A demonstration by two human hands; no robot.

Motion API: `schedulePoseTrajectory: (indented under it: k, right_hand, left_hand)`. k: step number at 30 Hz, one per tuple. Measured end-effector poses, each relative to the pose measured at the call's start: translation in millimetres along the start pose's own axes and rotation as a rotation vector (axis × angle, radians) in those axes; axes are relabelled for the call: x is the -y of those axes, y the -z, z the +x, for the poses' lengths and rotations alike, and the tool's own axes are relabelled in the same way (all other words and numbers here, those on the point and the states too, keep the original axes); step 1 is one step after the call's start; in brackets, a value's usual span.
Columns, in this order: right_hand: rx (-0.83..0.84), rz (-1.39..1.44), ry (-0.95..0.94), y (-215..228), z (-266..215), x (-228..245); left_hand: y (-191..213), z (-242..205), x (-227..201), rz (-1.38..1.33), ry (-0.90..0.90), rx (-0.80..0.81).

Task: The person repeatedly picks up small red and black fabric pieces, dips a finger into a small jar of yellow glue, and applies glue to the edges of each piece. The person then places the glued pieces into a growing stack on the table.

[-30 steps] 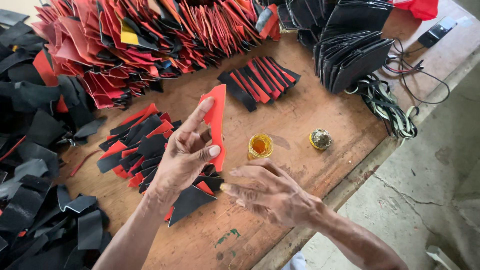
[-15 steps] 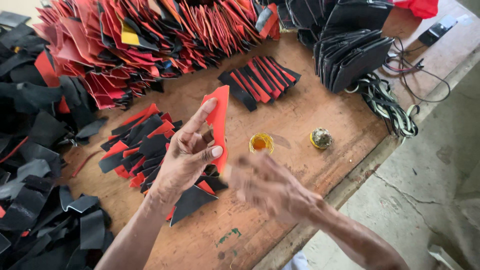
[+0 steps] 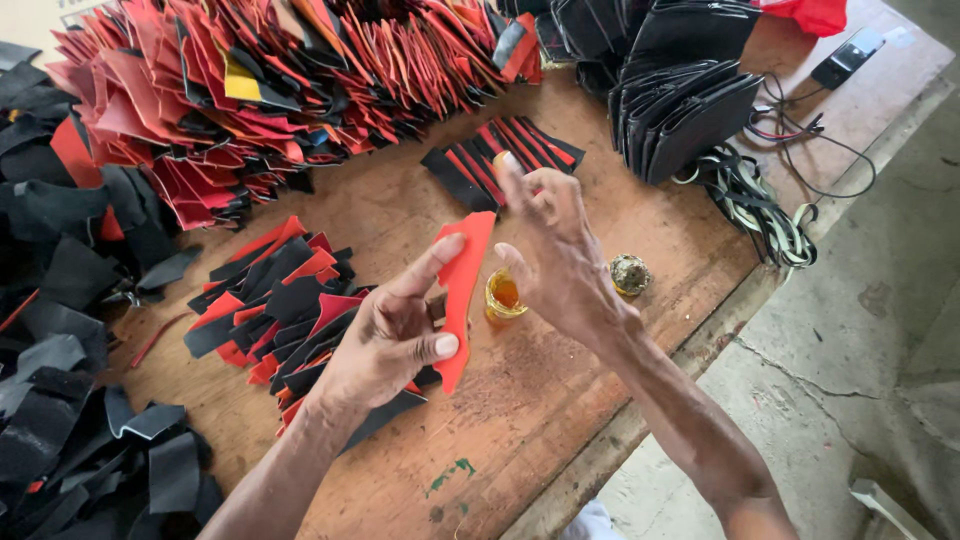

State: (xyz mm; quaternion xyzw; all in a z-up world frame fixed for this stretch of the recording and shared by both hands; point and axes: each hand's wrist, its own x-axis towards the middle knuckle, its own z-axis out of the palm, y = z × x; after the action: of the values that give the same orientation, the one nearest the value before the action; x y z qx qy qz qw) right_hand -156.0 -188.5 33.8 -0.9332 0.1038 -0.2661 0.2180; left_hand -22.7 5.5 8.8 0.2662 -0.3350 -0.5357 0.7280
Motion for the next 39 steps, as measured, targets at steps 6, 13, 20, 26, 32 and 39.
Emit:
schedulePoseTrajectory:
  k: [6,13,20,26,32,39]
  right_hand:
    - [0.095,-0.040,0.195,-1,-25,13]
    - [0.266,0.133,0.299,-11,-80,39]
    - [0.445,1.364,-0.371,-9,-55,31]
    - [0.736,1.993,-0.465,-14,-48,31]
    - [0.835,2.146,-0.445,-15,-48,32]
    - [0.632,1.906,-0.608,-8,-37,33]
  left_hand:
    - [6,2,0,-0.013,-0.025,-0.049]
    - [23,1,-6,0.137,-0.213,-0.378]
    - [-7,-20,-22,0.966,-0.327,-0.232]
    - [-35,-25,-30,0.685,-0.379,0.168]
    - [-27,-20,-29,0.509,-0.345,0.165]
    - [-17,-19,-25,0.674,-0.438,0.143]
